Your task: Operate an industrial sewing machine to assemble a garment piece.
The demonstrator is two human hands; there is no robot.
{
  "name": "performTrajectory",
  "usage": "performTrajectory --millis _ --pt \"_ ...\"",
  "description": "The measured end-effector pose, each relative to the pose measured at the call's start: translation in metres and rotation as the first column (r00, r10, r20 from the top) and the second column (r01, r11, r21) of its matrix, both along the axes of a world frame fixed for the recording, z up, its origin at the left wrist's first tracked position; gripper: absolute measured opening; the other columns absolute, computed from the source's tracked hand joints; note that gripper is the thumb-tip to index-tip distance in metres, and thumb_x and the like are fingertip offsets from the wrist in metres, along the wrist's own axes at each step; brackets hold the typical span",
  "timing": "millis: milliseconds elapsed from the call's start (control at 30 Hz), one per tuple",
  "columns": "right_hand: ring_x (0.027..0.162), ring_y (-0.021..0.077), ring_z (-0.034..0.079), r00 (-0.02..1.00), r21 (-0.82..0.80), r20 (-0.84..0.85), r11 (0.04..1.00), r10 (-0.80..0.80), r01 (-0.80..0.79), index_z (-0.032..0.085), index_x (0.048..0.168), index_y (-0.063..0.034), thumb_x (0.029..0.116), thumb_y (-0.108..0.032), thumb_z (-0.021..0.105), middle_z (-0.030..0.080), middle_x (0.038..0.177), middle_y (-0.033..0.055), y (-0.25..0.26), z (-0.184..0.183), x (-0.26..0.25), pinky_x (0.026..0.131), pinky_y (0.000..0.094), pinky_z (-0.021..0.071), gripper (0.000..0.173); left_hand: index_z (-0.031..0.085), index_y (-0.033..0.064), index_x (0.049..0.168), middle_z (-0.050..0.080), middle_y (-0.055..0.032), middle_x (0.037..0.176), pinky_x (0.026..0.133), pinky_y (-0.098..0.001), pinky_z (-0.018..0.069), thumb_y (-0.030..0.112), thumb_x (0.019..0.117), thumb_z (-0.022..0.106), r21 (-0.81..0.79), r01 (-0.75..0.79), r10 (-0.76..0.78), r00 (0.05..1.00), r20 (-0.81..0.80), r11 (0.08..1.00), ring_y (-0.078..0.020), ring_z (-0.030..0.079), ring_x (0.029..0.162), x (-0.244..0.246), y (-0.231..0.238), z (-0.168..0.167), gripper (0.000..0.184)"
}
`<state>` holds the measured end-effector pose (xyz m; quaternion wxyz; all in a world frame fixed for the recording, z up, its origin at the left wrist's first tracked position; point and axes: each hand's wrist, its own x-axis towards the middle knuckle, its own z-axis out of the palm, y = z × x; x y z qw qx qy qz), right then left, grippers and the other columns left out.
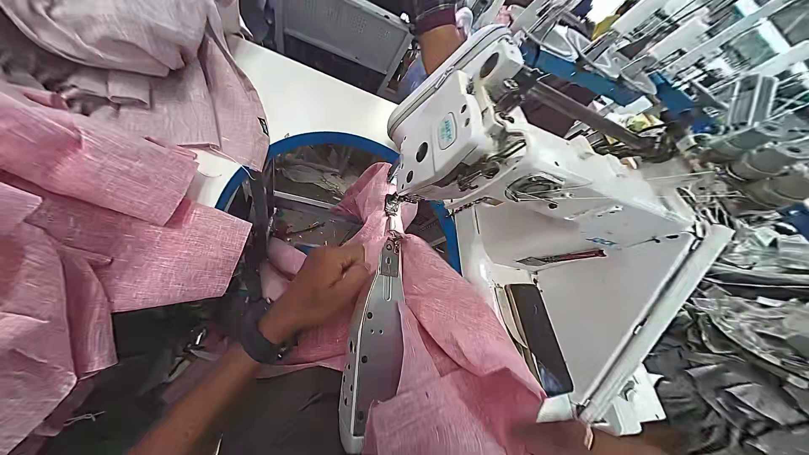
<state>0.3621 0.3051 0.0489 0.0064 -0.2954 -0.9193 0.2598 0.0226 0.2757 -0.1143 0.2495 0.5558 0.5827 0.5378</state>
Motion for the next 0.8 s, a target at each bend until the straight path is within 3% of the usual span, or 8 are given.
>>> performTrajectory --millis 67,133,200,300,467,567,700,800 --pt "0.102 0.0222 0.071 0.977 0.247 -0.191 0.959 -0.092 0.139 0.073 0.115 -0.0037 0.0995 -0.035 0.060 0.075 0.109 0.0125 0.047 -0.021 -0.053 0.088 0.0455 0.0564 0.037 0.064 0.0071 0.089 0.054 -0.0010 0.061 0.054 -0.0397 0.0436 0.044 0.0946 0.063 -0.130 -0.092 0.069 0.983 -0.169 0.987 -0.0155 0.052 0.054 0.019 -0.006 -0.001 0.037" --pt "0.111 0.0293 0.067 0.979 0.175 -0.145 0.970 -0.142 0.167 0.064 0.133 -0.0022 0.0955 -0.037 0.068 0.072 0.117 0.0141 0.111 -0.059 -0.115 0.098 0.0566 0.0505 0.051 0.073 0.0057 0.104 0.063 -0.0070 0.067 0.059 -0.0491 0.0489 0.046 0.0913 0.069 -0.134 -0.201 0.148 0.933 -0.329 0.970 -0.0247 0.060 0.058 0.028 -0.013 -0.003 0.042" --pt "0.079 0.0203 0.061 0.991 0.021 0.000 0.991 -0.134 0.134 0.068 0.119 -0.0015 0.0940 -0.027 0.074 0.067 0.084 0.0071 0.147 -0.091 -0.154 0.078 0.0460 0.0503 0.036 0.077 0.0056 0.096 0.071 -0.0107 0.076 0.063 -0.0522 0.0533 0.030 0.0932 0.066 -0.035 -0.250 0.214 0.886 -0.412 0.968 -0.0291 0.069 0.067 0.030 -0.018 -0.008 0.027" --pt "0.068 0.0206 0.052 0.987 0.053 0.154 0.998 -0.051 0.043 0.072 0.099 -0.0010 0.0975 -0.021 0.066 0.056 0.069 0.0056 0.143 -0.081 -0.174 0.071 0.0452 0.0440 0.021 0.076 0.0054 0.088 0.074 -0.0112 0.081 0.073 -0.0538 0.0536 0.021 0.0964 0.059 0.067 -0.254 0.258 0.870 -0.421 0.965 -0.0298 0.073 0.079 0.024 -0.015 -0.015 0.025" --pt "0.096 0.0385 0.063 0.953 -0.022 0.254 0.987 0.162 -0.162 0.070 0.089 0.0070 0.0964 -0.020 0.064 0.066 0.092 0.0234 0.129 -0.079 -0.169 0.088 0.0563 0.0465 0.029 0.077 0.0059 0.091 0.076 -0.0093 0.081 0.080 -0.0564 0.0492 0.022 0.0961 0.062 0.092 -0.187 0.208 0.859 -0.467 0.978 -0.0266 0.073 0.075 0.023 -0.010 -0.012 0.023" --pt "0.095 0.0381 0.061 0.942 -0.091 0.298 0.987 0.156 -0.134 0.067 0.089 0.0089 0.0960 -0.020 0.066 0.064 0.091 0.0231 0.110 -0.091 -0.143 0.089 0.0536 0.0452 0.030 0.077 0.0054 0.090 0.074 -0.0096 0.077 0.079 -0.0543 0.0485 0.015 0.0982 0.057 0.065 -0.114 0.131 0.901 -0.414 0.991 -0.0269 0.071 0.071 0.024 -0.007 -0.012 0.024" --pt "0.104 0.0141 0.063 0.971 -0.002 -0.190 0.989 0.144 -0.147 0.069 0.075 -0.0041 0.0945 -0.023 0.058 0.072 0.099 0.0072 0.104 -0.096 -0.102 0.092 0.0302 0.0489 0.029 0.072 0.0018 0.078 0.062 -0.0094 0.060 0.060 -0.0424 0.0468 0.013 0.0979 0.056 0.145 0.051 -0.020 0.978 -0.206 0.988 -0.0221 0.061 0.055 0.043 0.001 -0.016 0.027" --pt "0.064 -0.0092 0.054 0.924 -0.277 -0.380 0.950 0.029 -0.144 0.062 0.080 -0.0084 0.1004 -0.015 0.054 0.059 0.069 -0.0103 0.095 -0.093 -0.103 0.059 0.0090 0.0450 0.023 0.069 0.0011 0.073 0.053 -0.0068 0.052 0.053 -0.0358 0.0388 0.012 0.0964 0.057 0.136 0.125 -0.108 0.986 -0.124 0.983 -0.0176 0.051 0.049 0.051 0.005 -0.020 0.029"
